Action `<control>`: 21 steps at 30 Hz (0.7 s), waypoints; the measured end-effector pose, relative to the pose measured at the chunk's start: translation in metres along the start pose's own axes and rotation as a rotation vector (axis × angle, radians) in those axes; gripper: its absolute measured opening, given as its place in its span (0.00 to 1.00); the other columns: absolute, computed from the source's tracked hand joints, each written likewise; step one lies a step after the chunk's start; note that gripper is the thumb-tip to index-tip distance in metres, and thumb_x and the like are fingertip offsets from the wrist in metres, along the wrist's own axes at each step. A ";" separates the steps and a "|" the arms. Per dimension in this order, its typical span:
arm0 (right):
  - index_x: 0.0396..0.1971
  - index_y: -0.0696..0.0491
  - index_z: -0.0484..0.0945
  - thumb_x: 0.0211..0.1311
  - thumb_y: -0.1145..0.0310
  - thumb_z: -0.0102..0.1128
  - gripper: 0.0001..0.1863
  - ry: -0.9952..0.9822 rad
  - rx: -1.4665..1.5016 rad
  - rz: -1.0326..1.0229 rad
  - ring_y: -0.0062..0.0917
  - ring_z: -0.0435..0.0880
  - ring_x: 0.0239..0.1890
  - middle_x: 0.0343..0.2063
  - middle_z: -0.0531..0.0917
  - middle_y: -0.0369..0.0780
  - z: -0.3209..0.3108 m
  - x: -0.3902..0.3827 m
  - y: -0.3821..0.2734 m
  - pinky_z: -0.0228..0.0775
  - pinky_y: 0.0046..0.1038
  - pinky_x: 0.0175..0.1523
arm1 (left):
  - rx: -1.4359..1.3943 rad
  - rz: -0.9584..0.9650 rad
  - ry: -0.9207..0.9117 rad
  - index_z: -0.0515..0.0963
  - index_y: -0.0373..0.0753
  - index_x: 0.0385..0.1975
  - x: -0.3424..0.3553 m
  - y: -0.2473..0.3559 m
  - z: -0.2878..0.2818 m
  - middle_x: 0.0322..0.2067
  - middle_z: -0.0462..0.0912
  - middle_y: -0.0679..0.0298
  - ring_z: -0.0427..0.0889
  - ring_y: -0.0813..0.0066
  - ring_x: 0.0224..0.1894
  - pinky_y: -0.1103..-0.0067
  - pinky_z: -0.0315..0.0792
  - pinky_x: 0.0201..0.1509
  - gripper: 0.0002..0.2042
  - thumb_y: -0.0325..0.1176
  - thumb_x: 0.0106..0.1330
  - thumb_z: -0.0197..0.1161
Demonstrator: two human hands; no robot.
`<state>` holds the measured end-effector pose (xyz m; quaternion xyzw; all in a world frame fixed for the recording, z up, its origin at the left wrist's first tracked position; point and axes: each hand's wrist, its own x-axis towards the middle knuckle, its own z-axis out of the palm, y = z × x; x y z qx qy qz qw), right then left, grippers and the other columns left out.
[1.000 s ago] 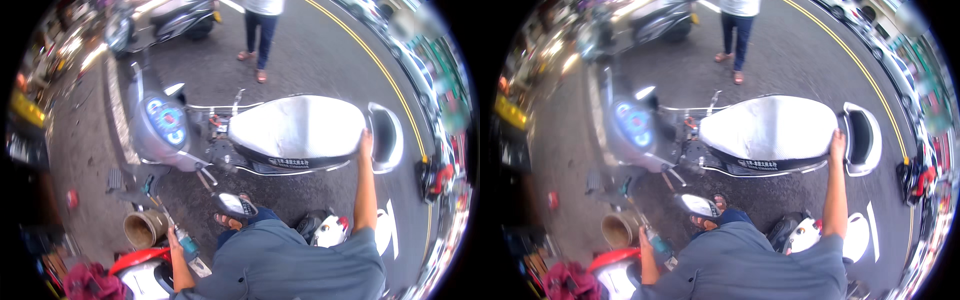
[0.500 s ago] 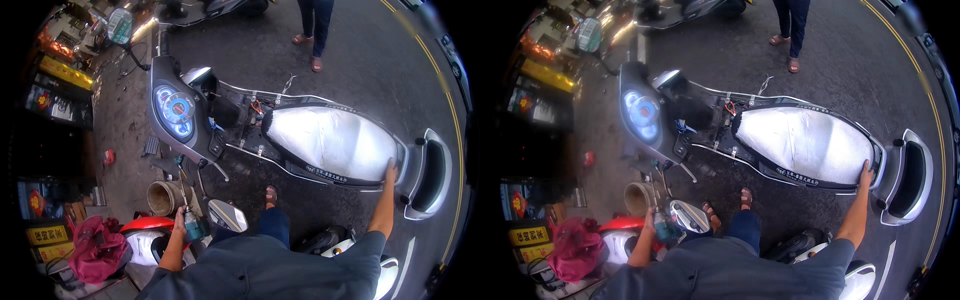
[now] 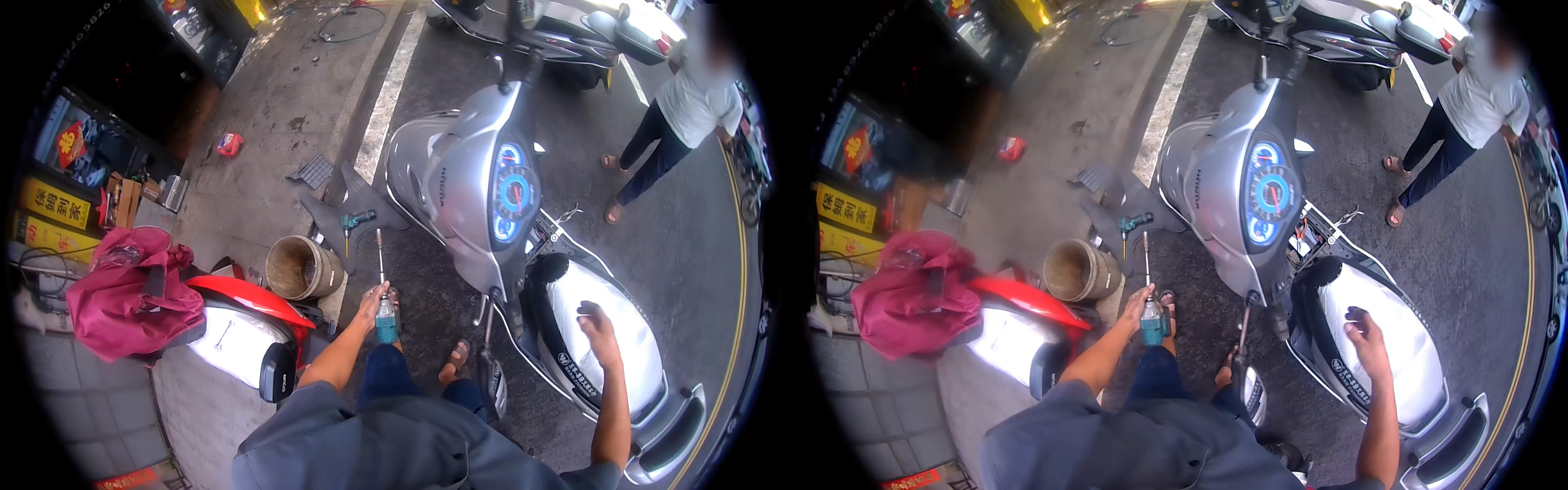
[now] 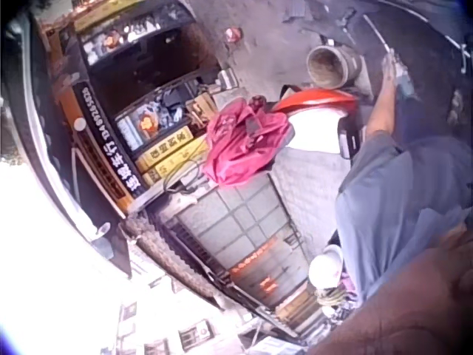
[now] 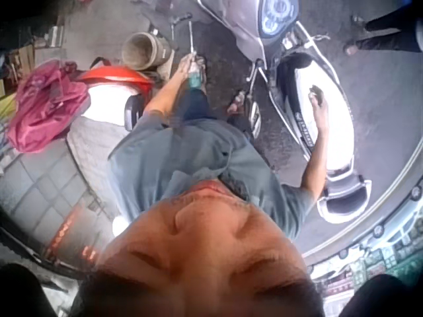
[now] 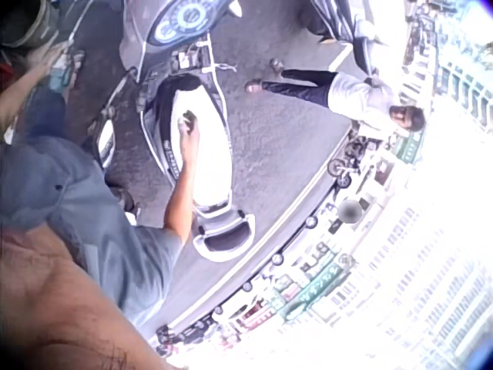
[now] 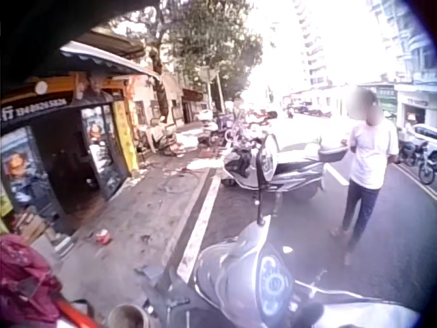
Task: The person removes the seat of a silver scooter to access the under-seat compartment. They use a power drill to remove and install screws on the internal components. The person then reattaches the seat and secures it.
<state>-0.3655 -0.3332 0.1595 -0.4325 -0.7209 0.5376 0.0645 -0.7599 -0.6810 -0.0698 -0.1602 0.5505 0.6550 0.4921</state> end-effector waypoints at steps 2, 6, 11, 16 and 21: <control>0.56 0.62 0.71 0.59 0.64 0.68 0.28 -0.146 -0.219 -0.046 0.32 0.79 0.50 0.48 0.80 0.47 0.049 0.009 -0.044 0.71 0.32 0.56 | -0.056 0.003 0.025 0.74 0.40 0.30 0.055 0.002 -0.028 0.22 0.77 0.64 0.79 0.71 0.20 0.73 0.78 0.24 0.13 0.43 0.66 0.65; 0.57 0.58 0.68 0.53 0.57 0.74 0.36 -0.295 -0.520 0.022 0.39 0.80 0.48 0.44 0.77 0.48 0.121 0.009 -0.057 0.75 0.35 0.51 | -0.076 -0.032 0.107 0.74 0.42 0.29 0.162 0.018 -0.088 0.19 0.76 0.65 0.78 0.72 0.17 0.75 0.75 0.22 0.15 0.45 0.62 0.69; 0.48 0.61 0.70 0.61 0.75 0.61 0.16 0.066 -0.816 0.035 0.28 0.77 0.31 0.31 0.80 0.43 0.164 0.018 -0.007 0.70 0.29 0.37 | -0.145 -0.029 0.268 0.73 0.43 0.25 0.298 0.011 -0.169 0.18 0.74 0.66 0.76 0.73 0.16 0.75 0.73 0.20 0.16 0.46 0.60 0.70; 0.44 0.60 0.72 0.62 0.73 0.59 0.12 0.412 -0.518 0.394 0.26 0.78 0.40 0.39 0.79 0.43 0.152 -0.006 0.016 0.69 0.31 0.46 | -0.163 0.048 0.284 0.73 0.42 0.27 0.412 0.011 -0.255 0.17 0.74 0.66 0.76 0.73 0.16 0.76 0.73 0.22 0.15 0.44 0.59 0.71; 0.53 0.59 0.74 0.65 0.61 0.58 0.21 0.195 -0.675 0.504 0.34 0.80 0.41 0.42 0.82 0.44 0.089 -0.074 0.046 0.74 0.33 0.45 | -0.216 0.009 0.246 0.74 0.41 0.28 0.495 -0.001 -0.299 0.20 0.75 0.66 0.77 0.74 0.19 0.76 0.76 0.24 0.14 0.43 0.59 0.71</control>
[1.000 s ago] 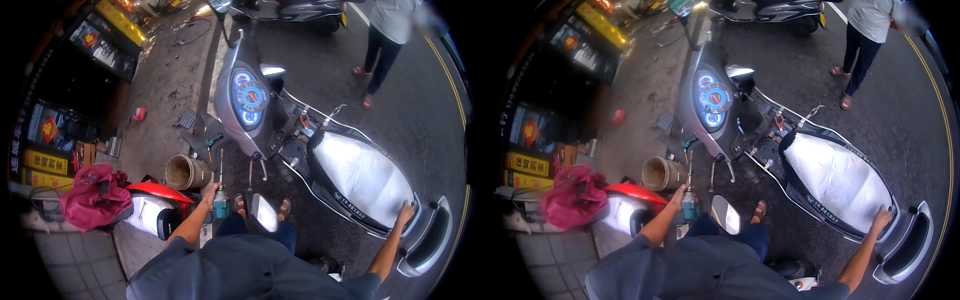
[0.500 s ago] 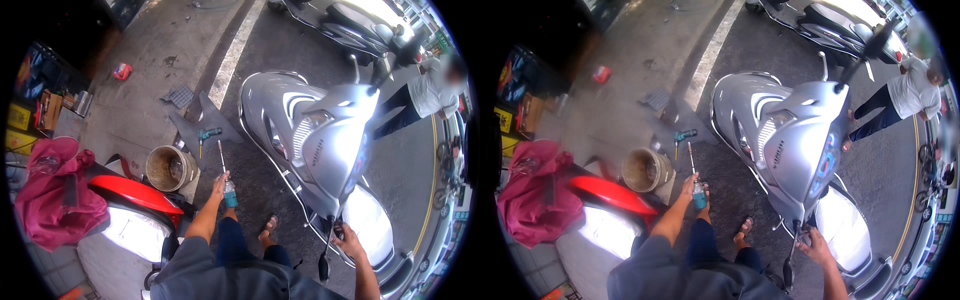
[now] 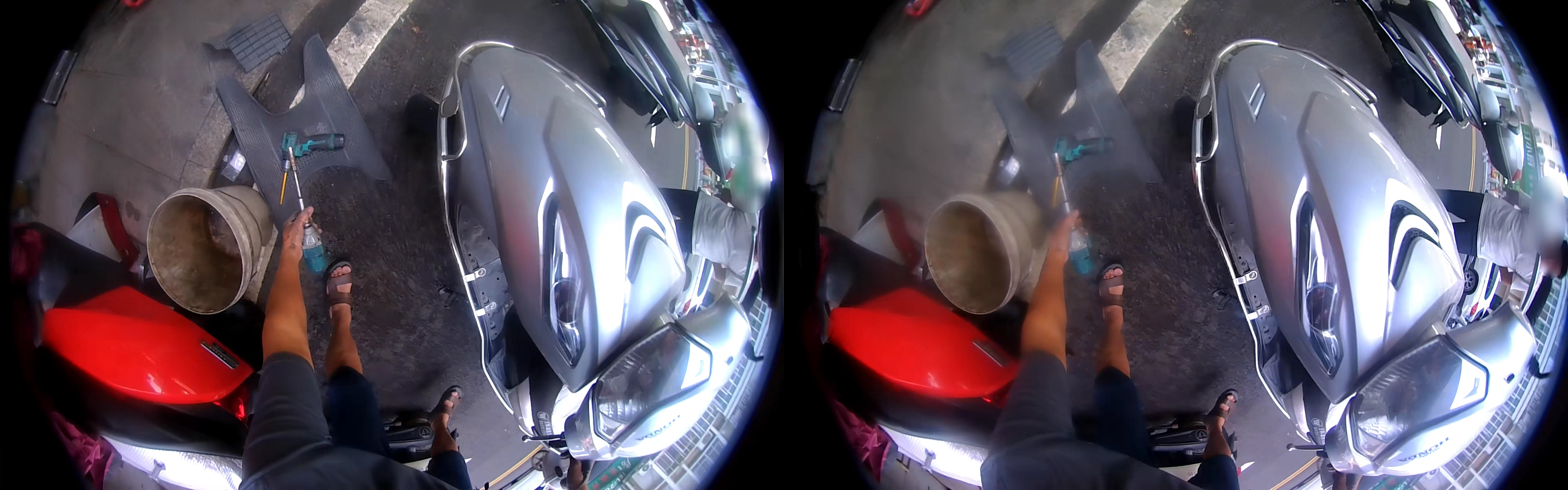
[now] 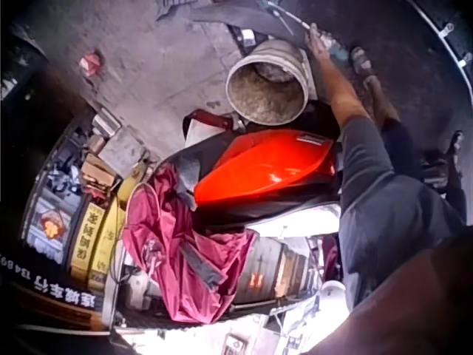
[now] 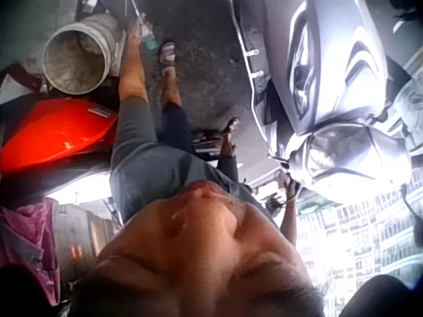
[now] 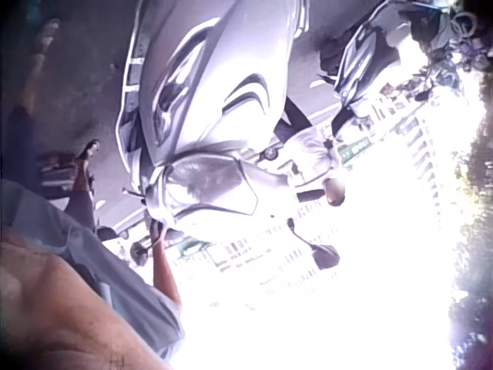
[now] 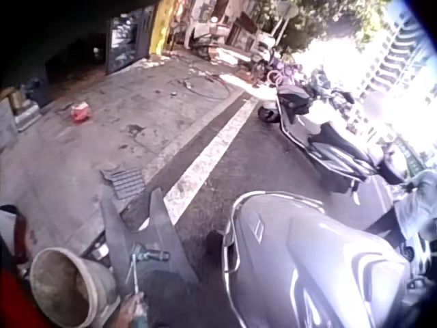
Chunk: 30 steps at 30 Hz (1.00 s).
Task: The person removes the seat of a silver scooter to access the under-seat compartment. They use a power drill to remove and install screws on the internal components. The person then reattaches the seat and secures it.
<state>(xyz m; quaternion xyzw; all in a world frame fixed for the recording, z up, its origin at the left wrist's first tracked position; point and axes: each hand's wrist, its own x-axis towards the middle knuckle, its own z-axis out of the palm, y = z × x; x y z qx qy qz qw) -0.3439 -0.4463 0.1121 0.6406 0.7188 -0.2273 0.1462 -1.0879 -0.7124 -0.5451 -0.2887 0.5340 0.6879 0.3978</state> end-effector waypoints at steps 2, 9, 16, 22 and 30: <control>0.57 0.58 0.74 0.67 0.56 0.58 0.25 -0.080 -0.079 -0.031 0.37 0.82 0.41 0.43 0.83 0.44 -0.029 0.002 0.021 0.76 0.34 0.45 | -0.019 -0.025 0.028 0.75 0.40 0.29 0.011 -0.012 -0.018 0.20 0.75 0.66 0.77 0.74 0.19 0.76 0.76 0.25 0.14 0.42 0.59 0.71; 0.49 0.59 0.76 0.67 0.60 0.58 0.19 -0.120 -0.130 0.128 0.32 0.81 0.32 0.37 0.83 0.41 -0.051 0.022 0.021 0.74 0.35 0.35 | 0.095 -0.083 0.067 0.66 0.31 0.57 0.027 -0.019 -0.067 0.34 0.83 0.59 0.82 0.73 0.26 0.75 0.78 0.26 0.32 0.41 0.57 0.72; 0.45 0.59 0.74 0.64 0.69 0.58 0.13 -0.041 -0.047 -0.005 0.28 0.80 0.35 0.37 0.81 0.41 -0.009 0.029 -0.027 0.71 0.31 0.40 | 0.610 0.101 0.219 0.58 0.26 0.64 0.021 -0.024 -0.041 0.45 0.82 0.48 0.82 0.60 0.45 0.70 0.75 0.50 0.42 0.41 0.54 0.73; 0.50 0.60 0.71 0.59 0.65 0.64 0.22 -0.099 0.099 -0.085 0.32 0.79 0.42 0.41 0.77 0.45 0.013 0.047 -0.093 0.69 0.34 0.49 | 0.902 0.255 0.645 0.69 0.33 0.59 -0.057 -0.096 -0.096 0.53 0.77 0.45 0.76 0.47 0.56 0.64 0.69 0.60 0.34 0.44 0.54 0.71; 0.28 0.62 0.78 0.52 0.71 0.65 0.10 0.025 0.101 -0.334 0.24 0.79 0.22 0.18 0.80 0.43 0.015 0.045 -0.148 0.70 0.31 0.28 | 0.473 -0.063 -0.369 0.76 0.35 0.46 -0.308 -0.142 0.084 0.32 0.81 0.66 0.80 0.78 0.29 0.85 0.72 0.31 0.10 0.30 0.68 0.58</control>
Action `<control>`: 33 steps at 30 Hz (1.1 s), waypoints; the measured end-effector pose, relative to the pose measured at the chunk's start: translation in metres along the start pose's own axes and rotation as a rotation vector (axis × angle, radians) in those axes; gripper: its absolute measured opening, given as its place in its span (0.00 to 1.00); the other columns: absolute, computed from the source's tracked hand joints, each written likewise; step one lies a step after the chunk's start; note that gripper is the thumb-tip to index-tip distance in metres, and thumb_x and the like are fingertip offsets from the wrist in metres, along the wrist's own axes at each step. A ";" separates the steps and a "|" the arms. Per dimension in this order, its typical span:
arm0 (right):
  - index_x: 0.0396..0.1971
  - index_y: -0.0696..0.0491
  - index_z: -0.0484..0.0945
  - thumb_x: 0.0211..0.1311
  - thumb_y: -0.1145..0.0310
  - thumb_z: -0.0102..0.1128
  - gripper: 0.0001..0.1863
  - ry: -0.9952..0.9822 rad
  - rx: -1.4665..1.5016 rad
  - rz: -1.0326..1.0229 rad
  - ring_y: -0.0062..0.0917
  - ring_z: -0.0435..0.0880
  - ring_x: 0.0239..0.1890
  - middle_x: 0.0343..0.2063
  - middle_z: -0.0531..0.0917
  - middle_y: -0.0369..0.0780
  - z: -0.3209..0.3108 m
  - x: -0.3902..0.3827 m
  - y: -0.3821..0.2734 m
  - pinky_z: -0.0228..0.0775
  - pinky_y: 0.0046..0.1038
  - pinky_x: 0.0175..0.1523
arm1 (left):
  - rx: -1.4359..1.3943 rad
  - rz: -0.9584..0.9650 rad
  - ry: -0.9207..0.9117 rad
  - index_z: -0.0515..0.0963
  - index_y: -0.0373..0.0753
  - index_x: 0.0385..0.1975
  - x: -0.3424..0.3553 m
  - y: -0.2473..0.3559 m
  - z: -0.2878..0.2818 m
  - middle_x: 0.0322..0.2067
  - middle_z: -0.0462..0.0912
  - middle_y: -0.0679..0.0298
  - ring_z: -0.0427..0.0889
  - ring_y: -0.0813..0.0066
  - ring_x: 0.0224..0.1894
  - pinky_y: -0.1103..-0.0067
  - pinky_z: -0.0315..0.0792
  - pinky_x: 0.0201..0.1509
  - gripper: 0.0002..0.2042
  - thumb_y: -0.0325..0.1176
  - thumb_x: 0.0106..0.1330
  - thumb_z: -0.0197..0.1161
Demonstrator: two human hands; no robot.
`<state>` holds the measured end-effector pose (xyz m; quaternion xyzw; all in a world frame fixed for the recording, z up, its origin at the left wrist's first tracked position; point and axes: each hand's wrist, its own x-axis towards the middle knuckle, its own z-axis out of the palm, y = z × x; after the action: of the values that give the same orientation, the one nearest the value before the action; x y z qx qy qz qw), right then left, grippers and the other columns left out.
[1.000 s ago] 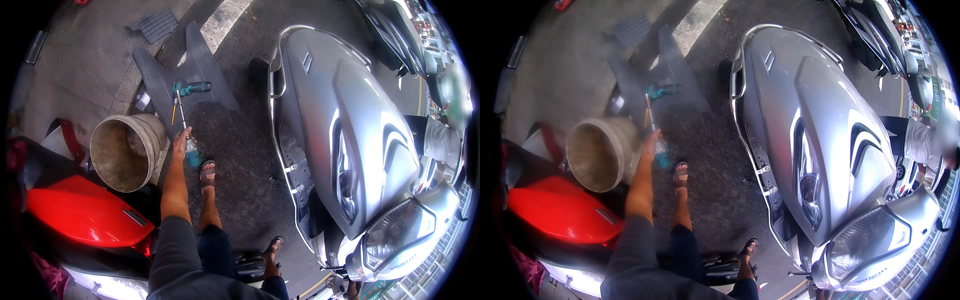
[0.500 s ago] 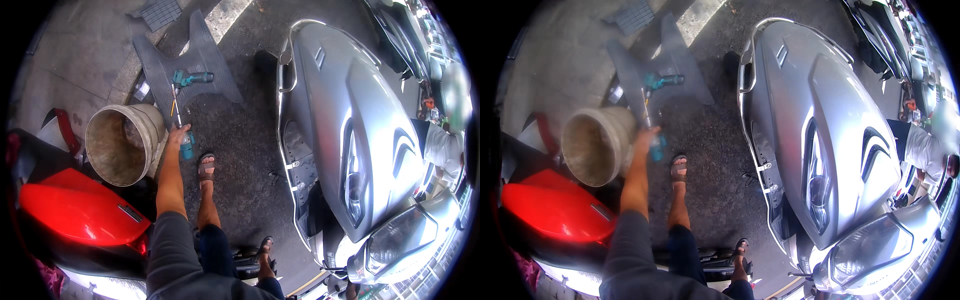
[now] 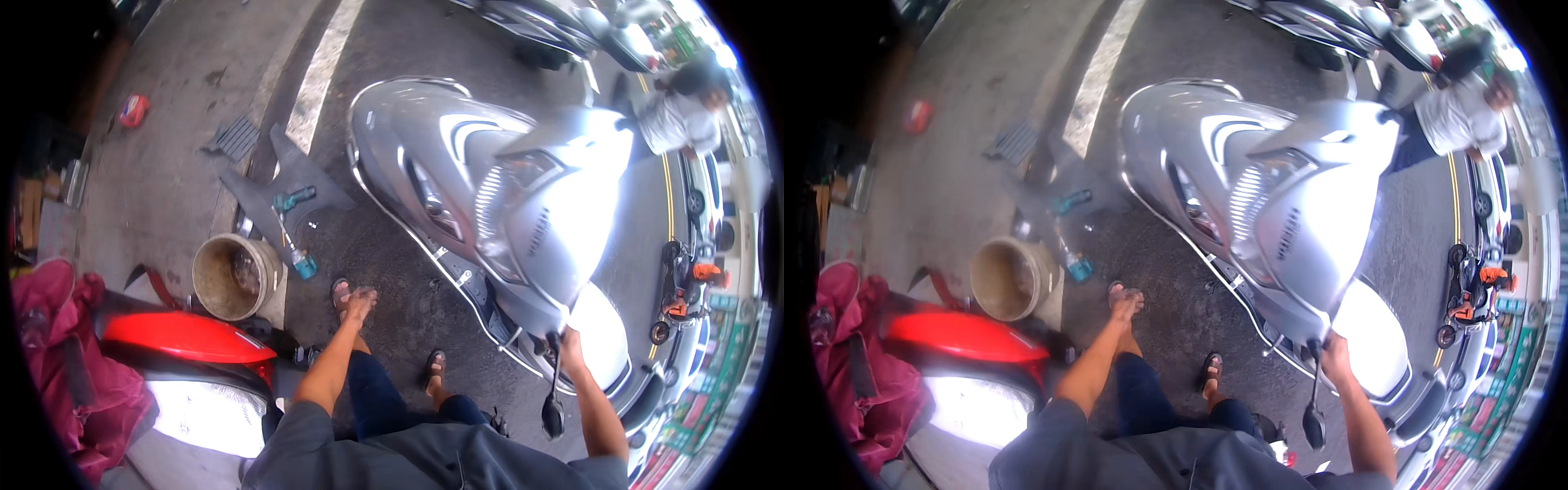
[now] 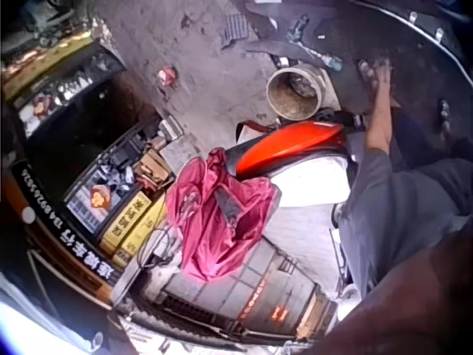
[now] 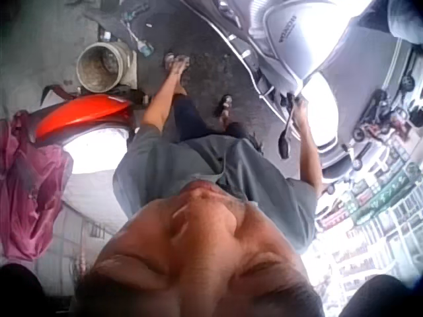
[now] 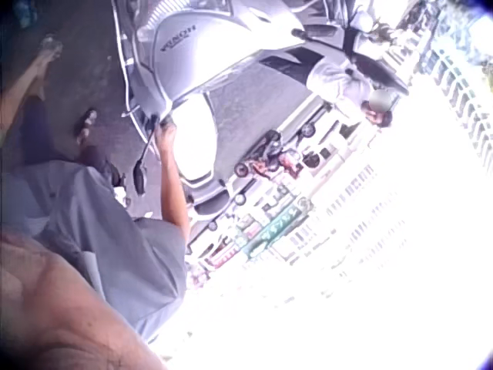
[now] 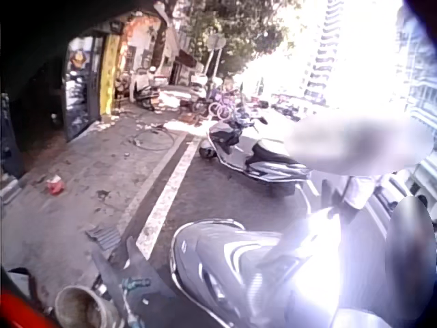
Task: The person removes the seat of a silver scooter to access the under-seat compartment. They use a power drill to remove and install screws on the internal components. The person then reattaches the seat and secures it.
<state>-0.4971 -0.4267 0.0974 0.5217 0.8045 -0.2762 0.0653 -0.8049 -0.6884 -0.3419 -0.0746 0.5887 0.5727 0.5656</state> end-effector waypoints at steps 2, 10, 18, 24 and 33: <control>0.24 0.62 0.75 0.49 0.69 0.66 0.12 -0.026 0.046 0.096 0.43 0.82 0.26 0.22 0.80 0.50 0.003 0.003 0.014 0.72 0.40 0.34 | 0.108 0.044 -0.165 0.78 0.36 0.45 -0.067 0.051 0.080 0.34 0.83 0.67 0.81 0.79 0.32 0.85 0.72 0.35 0.10 0.33 0.71 0.56; 0.26 0.59 0.77 0.58 0.52 0.65 0.22 0.243 0.202 -0.384 0.44 0.81 0.35 0.30 0.79 0.47 0.023 -0.007 0.044 0.72 0.41 0.41 | 0.173 0.124 -0.573 0.75 0.36 0.53 -0.254 0.065 0.266 0.46 0.84 0.59 0.83 0.72 0.47 0.74 0.74 0.53 0.20 0.46 0.74 0.53; 0.37 0.59 0.81 0.59 0.53 0.66 0.21 -0.154 0.465 -0.444 0.41 0.86 0.39 0.32 0.86 0.49 -0.019 0.011 0.073 0.75 0.36 0.45 | -0.322 0.151 -0.342 0.73 0.41 0.53 -0.274 0.033 0.392 0.46 0.81 0.56 0.82 0.60 0.48 0.66 0.74 0.55 0.32 0.65 0.67 0.50; 0.37 0.58 0.80 0.57 0.57 0.66 0.18 0.165 0.193 -0.761 0.43 0.83 0.42 0.36 0.83 0.48 -0.123 0.112 -0.025 0.74 0.38 0.47 | -0.534 0.277 -0.454 0.70 0.38 0.55 -0.232 0.045 0.406 0.37 0.81 0.58 0.82 0.66 0.40 0.68 0.76 0.49 0.29 0.60 0.74 0.38; 0.68 0.56 0.59 0.41 0.74 0.73 0.49 0.615 -0.726 -1.096 0.50 0.65 0.64 0.63 0.66 0.53 -0.278 0.268 -0.074 0.58 0.42 0.68 | -0.121 0.484 0.007 0.79 0.37 0.43 -0.282 0.068 0.333 0.23 0.80 0.62 0.80 0.72 0.24 0.76 0.76 0.29 0.34 0.65 0.72 0.38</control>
<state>-0.6306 -0.0910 0.2533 0.0432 0.9733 0.1743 -0.1426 -0.5630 -0.5709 0.0081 0.0330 0.5561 0.7253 0.4045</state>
